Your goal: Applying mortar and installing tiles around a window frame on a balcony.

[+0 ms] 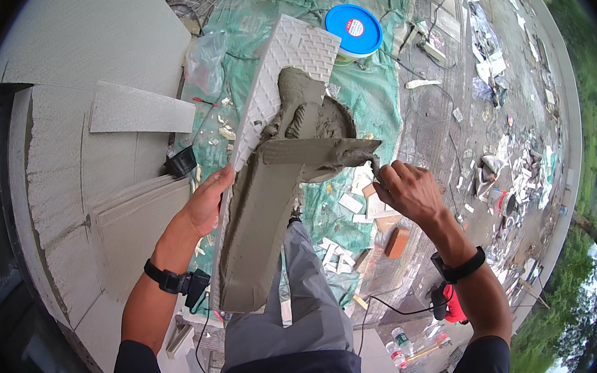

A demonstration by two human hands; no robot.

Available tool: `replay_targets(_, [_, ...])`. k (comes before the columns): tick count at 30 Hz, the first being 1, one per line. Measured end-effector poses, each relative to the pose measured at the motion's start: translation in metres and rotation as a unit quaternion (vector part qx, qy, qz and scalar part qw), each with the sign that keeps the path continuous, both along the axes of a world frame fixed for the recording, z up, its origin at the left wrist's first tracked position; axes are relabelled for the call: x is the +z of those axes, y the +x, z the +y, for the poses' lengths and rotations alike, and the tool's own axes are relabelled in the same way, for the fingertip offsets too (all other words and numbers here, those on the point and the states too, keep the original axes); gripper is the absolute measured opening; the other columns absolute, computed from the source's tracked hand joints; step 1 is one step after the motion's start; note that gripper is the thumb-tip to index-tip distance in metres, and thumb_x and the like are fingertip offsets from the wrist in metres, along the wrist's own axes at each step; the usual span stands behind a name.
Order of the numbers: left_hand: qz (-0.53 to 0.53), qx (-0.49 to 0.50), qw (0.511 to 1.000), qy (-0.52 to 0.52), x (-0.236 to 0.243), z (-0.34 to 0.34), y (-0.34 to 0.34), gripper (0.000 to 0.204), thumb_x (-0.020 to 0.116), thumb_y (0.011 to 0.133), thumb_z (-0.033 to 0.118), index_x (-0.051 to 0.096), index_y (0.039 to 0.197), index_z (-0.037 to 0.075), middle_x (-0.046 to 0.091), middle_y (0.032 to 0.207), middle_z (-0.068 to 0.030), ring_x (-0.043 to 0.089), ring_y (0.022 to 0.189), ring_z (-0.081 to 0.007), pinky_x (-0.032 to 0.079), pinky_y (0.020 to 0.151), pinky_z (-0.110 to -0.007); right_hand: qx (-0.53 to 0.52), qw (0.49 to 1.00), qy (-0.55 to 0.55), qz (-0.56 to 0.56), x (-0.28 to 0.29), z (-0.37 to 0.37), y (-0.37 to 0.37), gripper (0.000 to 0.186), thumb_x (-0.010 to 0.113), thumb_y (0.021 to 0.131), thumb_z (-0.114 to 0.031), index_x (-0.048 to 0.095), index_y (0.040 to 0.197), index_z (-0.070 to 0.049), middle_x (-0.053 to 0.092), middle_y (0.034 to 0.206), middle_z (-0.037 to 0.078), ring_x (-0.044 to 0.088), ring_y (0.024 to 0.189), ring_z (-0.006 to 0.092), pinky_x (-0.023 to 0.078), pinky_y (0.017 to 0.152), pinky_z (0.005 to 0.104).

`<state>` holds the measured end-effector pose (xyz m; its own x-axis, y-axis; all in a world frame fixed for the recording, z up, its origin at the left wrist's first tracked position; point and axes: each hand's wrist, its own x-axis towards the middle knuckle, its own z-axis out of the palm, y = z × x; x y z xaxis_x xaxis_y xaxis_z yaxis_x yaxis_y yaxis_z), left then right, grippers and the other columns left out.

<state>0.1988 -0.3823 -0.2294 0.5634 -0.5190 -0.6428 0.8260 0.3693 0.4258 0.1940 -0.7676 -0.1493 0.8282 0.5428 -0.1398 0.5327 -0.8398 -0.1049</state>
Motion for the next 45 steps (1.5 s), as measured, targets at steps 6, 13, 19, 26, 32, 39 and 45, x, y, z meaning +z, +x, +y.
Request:
replay_targets(6, [-0.034,-0.118,0.992,-0.024,0.006,0.017,0.006,0.041,0.05,0.101,0.037,0.054,0.121,0.001,0.061,0.113,-0.004,0.057,0.106,-0.0103,0.048,0.091,-0.027,-0.077,0.997,-0.019,-0.02,0.01,-0.033,0.027,0.022,0.068,0.085,-0.023,0.053,0.088,-0.007,0.054,0.076,0.007,0.061,0.063,0.027,0.049,0.054,0.038])
replay_targets(13, [-0.063,-0.18,0.98,0.05,0.008,0.03,-0.006,0.051,0.051,0.1,0.041,0.052,0.128,-0.002,0.06,0.11,-0.0037,0.054,0.104,-0.0098,0.043,0.092,-0.025,-0.205,0.975,0.022,0.086,0.026,-0.058,0.046,0.027,0.062,0.09,-0.029,0.051,0.091,-0.005,0.061,0.074,0.017,0.061,0.069,0.038,0.046,0.06,0.0444])
replay_targets(19, [-0.095,-0.235,0.966,0.052,0.013,0.04,-0.018,0.058,0.053,0.098,0.047,0.054,0.127,-0.002,0.058,0.11,-0.0034,0.052,0.102,-0.0097,0.042,0.092,-0.025,-0.243,0.937,0.161,0.191,0.031,-0.087,0.064,0.041,0.054,0.093,-0.039,0.05,0.085,0.0,0.047,0.064,0.016,0.046,0.056,0.03,0.039,0.057,0.0412])
replay_targets(26, [0.0,-0.144,0.989,0.03,0.009,0.023,-0.029,0.048,0.052,0.1,0.04,0.051,0.128,0.002,0.058,0.103,0.0002,0.054,0.098,-0.0079,0.046,0.089,-0.026,-0.405,0.812,0.371,0.196,-0.01,-0.083,0.026,0.036,0.049,0.097,-0.034,0.05,0.077,-0.004,0.049,0.057,0.002,0.045,0.046,0.0093,0.036,0.042,0.0272])
replay_targets(32, [0.021,-0.093,0.995,-0.025,-0.016,0.02,-0.031,0.03,0.054,0.1,0.033,0.055,0.114,0.007,0.06,0.104,0.0,0.059,0.097,-0.009,0.05,0.084,-0.027,-0.423,0.628,0.571,0.317,-0.045,0.056,-0.034,0.032,0.047,0.099,-0.031,0.047,0.078,-0.006,0.05,0.058,0.004,0.046,0.045,0.0105,0.036,0.041,0.0249])
replay_targets(39, [0.016,-0.034,0.999,-0.026,-0.019,0.019,-0.024,0.024,0.055,0.099,0.031,0.057,0.11,0.009,0.062,0.098,0.0,0.061,0.09,-0.0097,0.052,0.079,-0.027,-0.463,0.689,0.424,0.361,-0.07,0.008,-0.129,0.031,0.05,0.098,-0.031,0.053,0.086,-0.003,0.048,0.062,0.0,0.046,0.053,0.0079,0.039,0.048,0.0255])
replay_targets(45, [0.035,-0.025,0.999,-0.02,-0.016,0.019,-0.028,0.026,0.055,0.099,0.032,0.057,0.111,0.009,0.063,0.099,-0.0009,0.063,0.089,-0.0112,0.053,0.078,-0.028,-0.199,0.938,0.202,0.198,-0.032,0.02,-0.094,0.028,0.057,0.091,-0.031,0.051,0.082,-0.004,0.055,0.068,0.016,0.057,0.062,0.0377,0.044,0.057,0.0435])
